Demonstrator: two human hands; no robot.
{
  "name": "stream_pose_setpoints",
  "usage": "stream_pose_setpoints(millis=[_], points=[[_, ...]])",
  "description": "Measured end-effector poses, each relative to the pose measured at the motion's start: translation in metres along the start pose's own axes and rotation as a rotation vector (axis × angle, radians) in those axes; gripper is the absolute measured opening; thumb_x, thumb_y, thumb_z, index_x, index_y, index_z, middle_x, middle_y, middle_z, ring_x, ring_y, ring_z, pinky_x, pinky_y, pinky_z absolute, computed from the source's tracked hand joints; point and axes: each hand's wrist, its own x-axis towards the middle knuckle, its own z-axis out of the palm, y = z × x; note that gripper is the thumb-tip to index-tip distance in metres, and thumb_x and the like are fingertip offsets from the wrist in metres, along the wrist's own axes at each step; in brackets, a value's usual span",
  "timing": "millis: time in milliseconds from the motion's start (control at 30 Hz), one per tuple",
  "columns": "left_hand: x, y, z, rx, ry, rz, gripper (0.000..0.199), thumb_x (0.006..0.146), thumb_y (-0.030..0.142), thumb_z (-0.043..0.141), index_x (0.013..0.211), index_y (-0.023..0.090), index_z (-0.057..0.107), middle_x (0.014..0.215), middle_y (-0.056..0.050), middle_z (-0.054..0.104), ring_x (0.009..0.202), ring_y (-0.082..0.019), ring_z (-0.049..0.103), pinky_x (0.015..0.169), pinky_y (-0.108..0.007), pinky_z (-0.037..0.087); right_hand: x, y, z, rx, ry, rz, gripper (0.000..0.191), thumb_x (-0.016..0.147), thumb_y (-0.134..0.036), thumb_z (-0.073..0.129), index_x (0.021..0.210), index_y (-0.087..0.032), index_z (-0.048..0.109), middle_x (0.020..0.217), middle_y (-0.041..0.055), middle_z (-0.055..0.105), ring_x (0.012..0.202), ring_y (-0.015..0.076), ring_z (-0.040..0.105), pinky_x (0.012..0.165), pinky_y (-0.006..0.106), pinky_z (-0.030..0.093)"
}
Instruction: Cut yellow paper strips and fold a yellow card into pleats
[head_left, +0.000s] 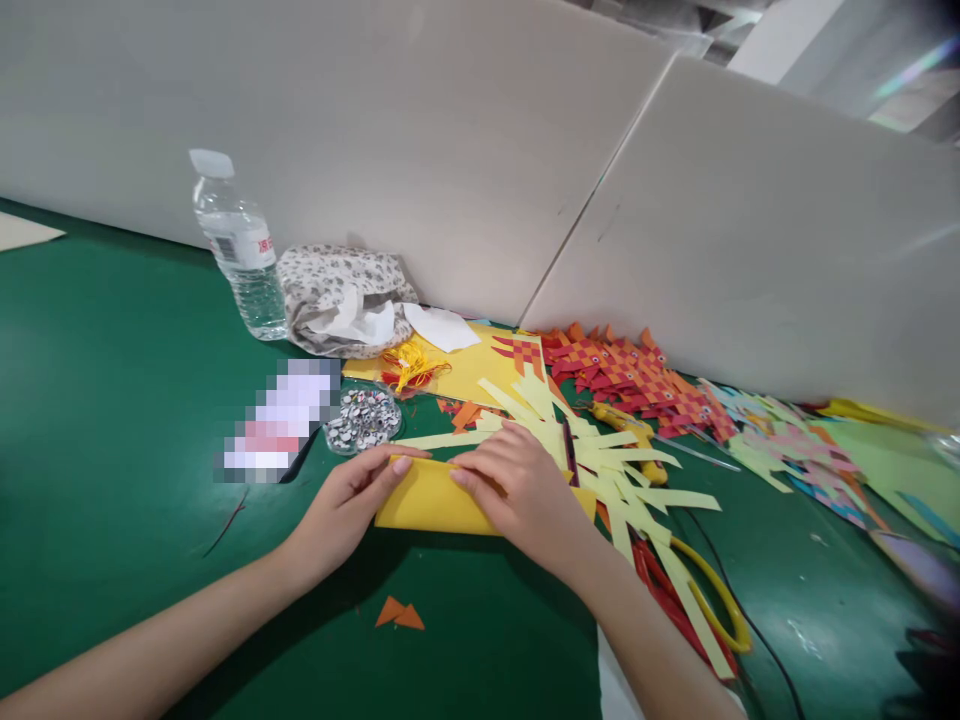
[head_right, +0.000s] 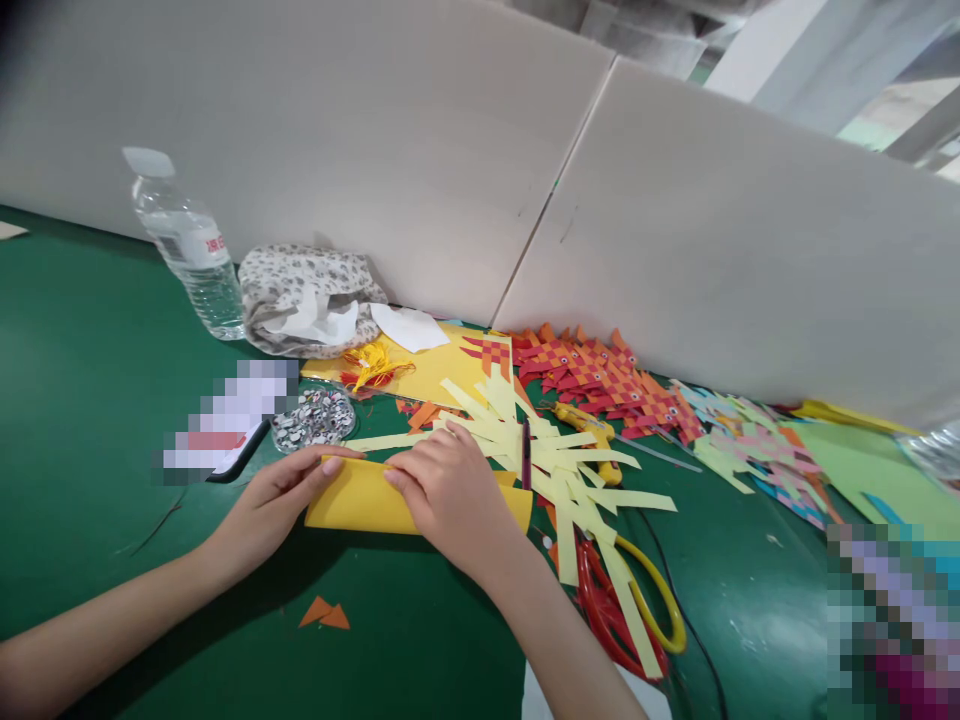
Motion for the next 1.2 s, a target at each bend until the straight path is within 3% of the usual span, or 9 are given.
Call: stream_pose_setpoints(millis=[400,567,733,933,1200], points=[[0.001,0.0,-0.001,0.041,0.035,0.017,0.033,0.086,0.046,0.054,0.101,0.023,0.07,0.106,-0.002,0.068,0.092,-0.02,0.059,0.074,-0.022,0.045,0.0,-0.002,0.001,-0.029,-0.001,0.003,0.018,0.092,-0.023,0.05,0.087,-0.02,0.068,0.077,0.0019,0.069,0.077,0.017,0.058,0.1,0.04,0.031],[0.0,0.001,0.0,0.027,0.039,0.017,0.032,0.085,0.045,0.056,0.105,0.023,0.068,0.111,-0.003,0.067,0.1,-0.022,0.058,0.082,-0.024,0.046,0.0,-0.002,0.0,0.018,0.066,0.011,0.018,0.091,-0.021,0.05,0.083,-0.019,0.067,0.073,0.0031,0.068,0.072,0.0179,0.056,0.088,0.037,0.039],[0.002,-0.004,0.002,-0.144,-0.064,-0.028,0.049,0.077,0.042,0.066,0.12,0.021,0.057,0.104,-0.005,0.069,0.095,-0.021,0.062,0.078,-0.027,0.051,0.0,0.001,-0.008,0.063,0.189,0.039,0.018,0.089,-0.017,0.051,0.079,-0.018,0.066,0.072,0.0035,0.068,0.071,0.0177,0.056,0.077,0.034,0.042],[0.006,-0.009,0.0,-0.054,-0.029,-0.038,0.033,0.078,0.046,0.064,0.095,0.018,0.067,0.094,-0.004,0.068,0.082,-0.016,0.061,0.074,-0.025,0.052,-0.001,0.002,-0.013,0.046,0.214,0.055,0.015,0.089,-0.017,0.054,0.08,-0.018,0.066,0.068,0.0026,0.065,0.069,0.0169,0.054,0.075,0.033,0.042],[0.003,0.002,-0.002,-0.058,0.057,-0.045,0.031,0.072,0.048,0.069,0.075,0.017,0.066,0.074,0.0,0.066,0.068,-0.014,0.063,0.066,-0.022,0.053,-0.001,-0.002,-0.01,0.097,0.248,0.109,0.013,0.086,-0.015,0.057,0.078,-0.018,0.067,0.073,0.0028,0.069,0.071,0.0178,0.058,0.073,0.032,0.043]])
